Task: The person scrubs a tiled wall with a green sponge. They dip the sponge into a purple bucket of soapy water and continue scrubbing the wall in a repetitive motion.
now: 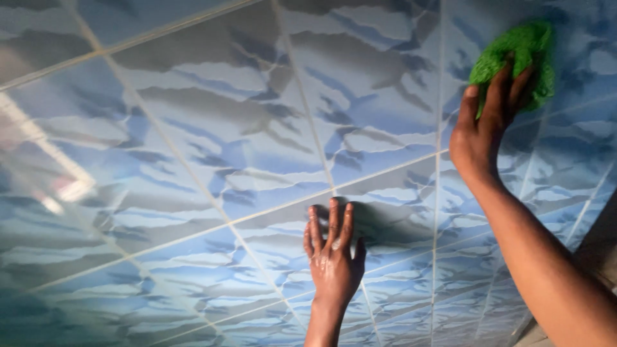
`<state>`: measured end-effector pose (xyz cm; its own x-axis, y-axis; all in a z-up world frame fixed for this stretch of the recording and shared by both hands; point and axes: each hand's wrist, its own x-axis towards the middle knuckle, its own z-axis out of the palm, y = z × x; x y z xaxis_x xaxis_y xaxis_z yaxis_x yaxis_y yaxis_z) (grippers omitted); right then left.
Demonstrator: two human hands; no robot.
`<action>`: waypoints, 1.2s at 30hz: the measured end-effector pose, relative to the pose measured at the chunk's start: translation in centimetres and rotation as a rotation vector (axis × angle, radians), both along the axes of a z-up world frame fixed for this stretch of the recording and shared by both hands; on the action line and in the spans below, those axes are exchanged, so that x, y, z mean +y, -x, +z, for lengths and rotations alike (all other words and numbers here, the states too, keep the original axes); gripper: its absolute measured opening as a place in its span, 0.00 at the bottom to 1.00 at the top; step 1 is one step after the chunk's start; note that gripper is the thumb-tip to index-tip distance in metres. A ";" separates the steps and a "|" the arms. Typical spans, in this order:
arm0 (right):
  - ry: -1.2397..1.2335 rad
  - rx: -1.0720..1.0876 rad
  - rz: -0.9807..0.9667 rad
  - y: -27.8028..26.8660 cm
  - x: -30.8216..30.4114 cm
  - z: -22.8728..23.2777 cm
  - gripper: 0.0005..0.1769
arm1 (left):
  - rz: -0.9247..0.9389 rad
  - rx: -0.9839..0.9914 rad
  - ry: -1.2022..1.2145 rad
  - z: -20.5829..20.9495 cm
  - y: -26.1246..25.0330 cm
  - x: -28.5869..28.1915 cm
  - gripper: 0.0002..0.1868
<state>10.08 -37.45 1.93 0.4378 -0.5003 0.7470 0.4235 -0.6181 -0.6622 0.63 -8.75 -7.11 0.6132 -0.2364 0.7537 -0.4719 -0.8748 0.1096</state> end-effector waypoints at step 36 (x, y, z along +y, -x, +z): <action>0.724 -0.316 0.561 8.1 54.8 3.6 0.46 | 0.061 0.141 0.388 -6.9 10.5 25.7 0.45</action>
<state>1.99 17.31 5.51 0.1990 0.3475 0.9163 0.8742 -0.4856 -0.0057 -9.86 16.93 -13.99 0.7211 0.0884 0.6872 -0.3771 -0.7819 0.4963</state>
